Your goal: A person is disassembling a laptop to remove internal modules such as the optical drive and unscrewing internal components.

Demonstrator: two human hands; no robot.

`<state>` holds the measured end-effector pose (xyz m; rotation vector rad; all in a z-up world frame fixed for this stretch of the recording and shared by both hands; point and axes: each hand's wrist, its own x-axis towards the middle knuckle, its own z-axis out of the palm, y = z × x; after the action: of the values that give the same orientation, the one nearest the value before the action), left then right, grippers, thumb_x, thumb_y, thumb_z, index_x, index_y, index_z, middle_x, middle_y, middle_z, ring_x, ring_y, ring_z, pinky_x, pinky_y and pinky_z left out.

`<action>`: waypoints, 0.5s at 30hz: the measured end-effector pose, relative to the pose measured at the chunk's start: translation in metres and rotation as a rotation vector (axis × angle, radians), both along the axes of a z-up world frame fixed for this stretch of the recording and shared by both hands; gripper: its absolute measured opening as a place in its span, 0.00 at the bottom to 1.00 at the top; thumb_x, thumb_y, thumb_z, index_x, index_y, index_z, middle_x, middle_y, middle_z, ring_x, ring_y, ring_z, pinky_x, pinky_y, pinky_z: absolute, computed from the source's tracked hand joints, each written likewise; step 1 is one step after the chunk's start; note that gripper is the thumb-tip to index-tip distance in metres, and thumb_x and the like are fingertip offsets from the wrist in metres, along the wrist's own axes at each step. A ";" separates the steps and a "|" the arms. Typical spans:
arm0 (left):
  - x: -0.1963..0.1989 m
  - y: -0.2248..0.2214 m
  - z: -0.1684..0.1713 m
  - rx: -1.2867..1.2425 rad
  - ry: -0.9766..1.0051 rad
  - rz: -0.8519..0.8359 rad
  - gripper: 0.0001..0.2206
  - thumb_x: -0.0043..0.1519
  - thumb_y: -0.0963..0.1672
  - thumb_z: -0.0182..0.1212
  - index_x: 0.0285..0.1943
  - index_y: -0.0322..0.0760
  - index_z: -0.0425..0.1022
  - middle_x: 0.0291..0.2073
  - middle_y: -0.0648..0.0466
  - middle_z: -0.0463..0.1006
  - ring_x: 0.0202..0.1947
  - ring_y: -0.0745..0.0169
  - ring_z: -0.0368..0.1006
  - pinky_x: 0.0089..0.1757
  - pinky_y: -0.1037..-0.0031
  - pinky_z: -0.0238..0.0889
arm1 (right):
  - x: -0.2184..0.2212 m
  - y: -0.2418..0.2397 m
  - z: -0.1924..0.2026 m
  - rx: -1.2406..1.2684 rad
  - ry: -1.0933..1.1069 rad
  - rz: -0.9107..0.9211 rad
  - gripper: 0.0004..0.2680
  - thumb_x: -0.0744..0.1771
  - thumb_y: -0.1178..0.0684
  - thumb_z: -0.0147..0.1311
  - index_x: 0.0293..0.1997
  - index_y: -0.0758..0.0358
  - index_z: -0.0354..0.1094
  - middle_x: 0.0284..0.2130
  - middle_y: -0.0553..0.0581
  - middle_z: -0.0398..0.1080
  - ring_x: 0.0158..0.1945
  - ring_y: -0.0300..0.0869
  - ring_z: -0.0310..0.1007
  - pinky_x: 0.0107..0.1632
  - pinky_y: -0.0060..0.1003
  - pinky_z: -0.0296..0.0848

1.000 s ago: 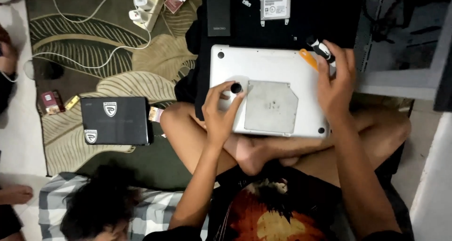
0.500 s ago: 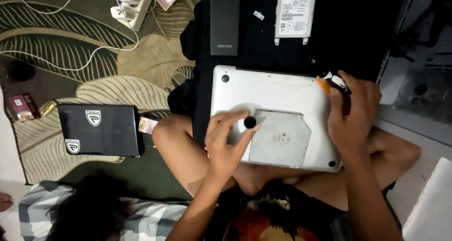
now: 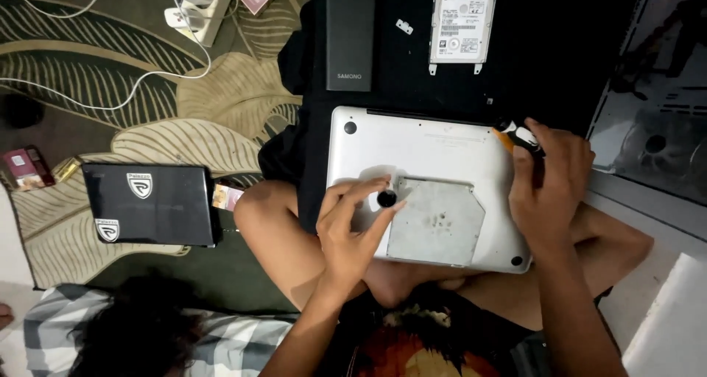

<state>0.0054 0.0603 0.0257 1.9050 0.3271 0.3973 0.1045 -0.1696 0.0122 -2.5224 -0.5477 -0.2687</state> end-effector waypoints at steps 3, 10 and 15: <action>-0.001 -0.002 0.004 -0.057 0.059 0.064 0.16 0.53 0.39 0.74 0.49 0.32 0.78 0.43 0.53 0.81 0.39 0.65 0.74 0.40 0.78 0.67 | 0.000 0.002 0.002 -0.028 -0.028 0.019 0.13 0.70 0.68 0.55 0.62 0.76 0.69 0.45 0.66 0.66 0.45 0.53 0.60 0.59 0.47 0.56; 0.062 0.001 0.043 -0.127 -0.096 0.104 0.16 0.53 0.42 0.76 0.48 0.37 0.78 0.43 0.46 0.83 0.46 0.47 0.77 0.49 0.63 0.67 | 0.005 -0.006 -0.014 0.001 -0.116 0.046 0.11 0.73 0.56 0.52 0.62 0.65 0.70 0.40 0.66 0.66 0.42 0.62 0.67 0.48 0.55 0.63; 0.191 0.013 0.065 -0.015 -0.400 -0.027 0.15 0.59 0.51 0.72 0.42 0.38 0.76 0.31 0.47 0.77 0.37 0.49 0.75 0.43 0.59 0.67 | 0.008 -0.007 -0.026 0.018 -0.184 0.012 0.12 0.72 0.52 0.51 0.63 0.56 0.71 0.39 0.60 0.67 0.40 0.58 0.68 0.43 0.51 0.63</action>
<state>0.1959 0.0734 0.0905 1.7642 0.0379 0.7400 0.1125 -0.1768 -0.0138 -2.4905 -0.6287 -0.5029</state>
